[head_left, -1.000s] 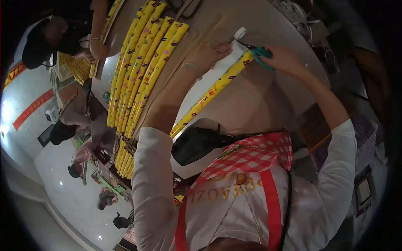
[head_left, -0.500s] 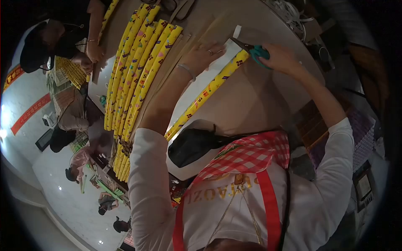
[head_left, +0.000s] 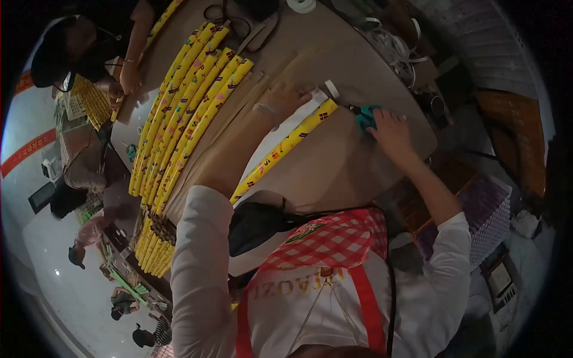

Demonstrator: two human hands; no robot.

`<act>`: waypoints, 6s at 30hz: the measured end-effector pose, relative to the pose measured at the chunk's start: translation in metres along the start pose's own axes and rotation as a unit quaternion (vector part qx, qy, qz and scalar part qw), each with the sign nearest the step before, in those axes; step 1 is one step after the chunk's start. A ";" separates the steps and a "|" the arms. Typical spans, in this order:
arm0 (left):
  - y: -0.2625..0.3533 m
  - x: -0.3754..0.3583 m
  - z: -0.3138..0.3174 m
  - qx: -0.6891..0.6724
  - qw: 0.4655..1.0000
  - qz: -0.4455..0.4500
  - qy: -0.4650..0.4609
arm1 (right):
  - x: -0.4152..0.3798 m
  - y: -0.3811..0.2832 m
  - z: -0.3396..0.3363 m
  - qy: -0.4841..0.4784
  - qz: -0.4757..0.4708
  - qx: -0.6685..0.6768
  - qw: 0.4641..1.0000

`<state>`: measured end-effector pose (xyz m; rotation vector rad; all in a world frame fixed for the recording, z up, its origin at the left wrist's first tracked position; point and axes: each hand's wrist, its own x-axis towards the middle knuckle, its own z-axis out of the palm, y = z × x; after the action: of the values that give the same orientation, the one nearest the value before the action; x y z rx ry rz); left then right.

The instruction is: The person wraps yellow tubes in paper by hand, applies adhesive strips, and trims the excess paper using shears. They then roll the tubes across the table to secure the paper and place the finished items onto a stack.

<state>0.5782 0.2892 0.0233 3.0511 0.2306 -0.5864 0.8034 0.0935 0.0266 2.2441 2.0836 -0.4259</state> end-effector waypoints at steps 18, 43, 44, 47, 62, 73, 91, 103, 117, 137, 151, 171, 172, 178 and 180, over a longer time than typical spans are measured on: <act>0.131 -0.195 0.000 -0.316 0.732 -0.471 0.378 | 0.107 -0.042 0.029 0.116 0.058 0.425 0.896; 0.377 -0.353 0.080 -0.297 0.410 -0.715 0.482 | -0.046 -0.225 0.032 0.095 -0.134 0.371 0.914; 0.376 -0.364 0.086 -0.296 0.411 -0.715 0.482 | -0.057 -0.244 0.034 0.046 -0.140 0.412 0.899; 0.372 -0.397 0.103 -0.315 0.407 -0.707 0.485 | -0.088 -0.304 0.028 0.029 -0.277 0.280 0.919; 0.294 -0.523 0.223 -0.411 0.415 -0.681 0.441 | -0.083 -0.492 0.057 0.032 -0.371 0.267 0.889; 0.157 -0.526 0.226 -0.460 0.473 -0.709 0.250 | -0.028 -0.593 0.135 -0.047 -0.286 0.298 0.909; 0.152 -0.525 0.218 -0.481 0.430 -0.726 0.237 | 0.070 -0.283 0.048 -0.025 -0.027 0.269 0.962; 0.152 -0.523 0.222 -0.471 0.449 -0.724 0.230 | 0.078 -0.273 0.050 0.002 -0.086 0.210 0.974; 0.158 -0.518 0.238 -0.439 0.461 -0.737 0.227 | 0.109 -0.175 0.032 0.149 0.023 0.048 0.987; 0.166 -0.518 0.229 -0.331 0.518 -0.753 0.235 | -0.009 -0.341 0.050 0.008 -0.281 0.015 0.959; 0.170 -0.539 0.256 -0.499 0.449 -0.634 0.383 | 0.000 -0.361 0.034 -0.097 -0.297 0.012 0.950; 0.182 -0.527 0.273 -0.642 0.215 -0.542 0.498 | -0.040 -0.623 0.111 -0.020 -0.455 0.183 0.871; 0.181 -0.529 0.267 -0.653 0.199 -0.540 0.492 | -0.038 -0.628 0.120 -0.019 -0.462 0.182 0.867; 0.185 -0.536 0.254 -0.644 0.206 -0.555 0.484 | -0.043 -0.642 0.132 0.020 -0.448 0.161 0.879; 0.185 -0.539 0.250 -0.678 0.164 -0.531 0.481 | -0.044 -0.643 0.131 0.022 -0.437 0.146 0.887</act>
<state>0.0196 0.0170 -0.0096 0.4851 1.5905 1.1535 0.1463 0.0803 0.0072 1.2472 3.1391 -0.7543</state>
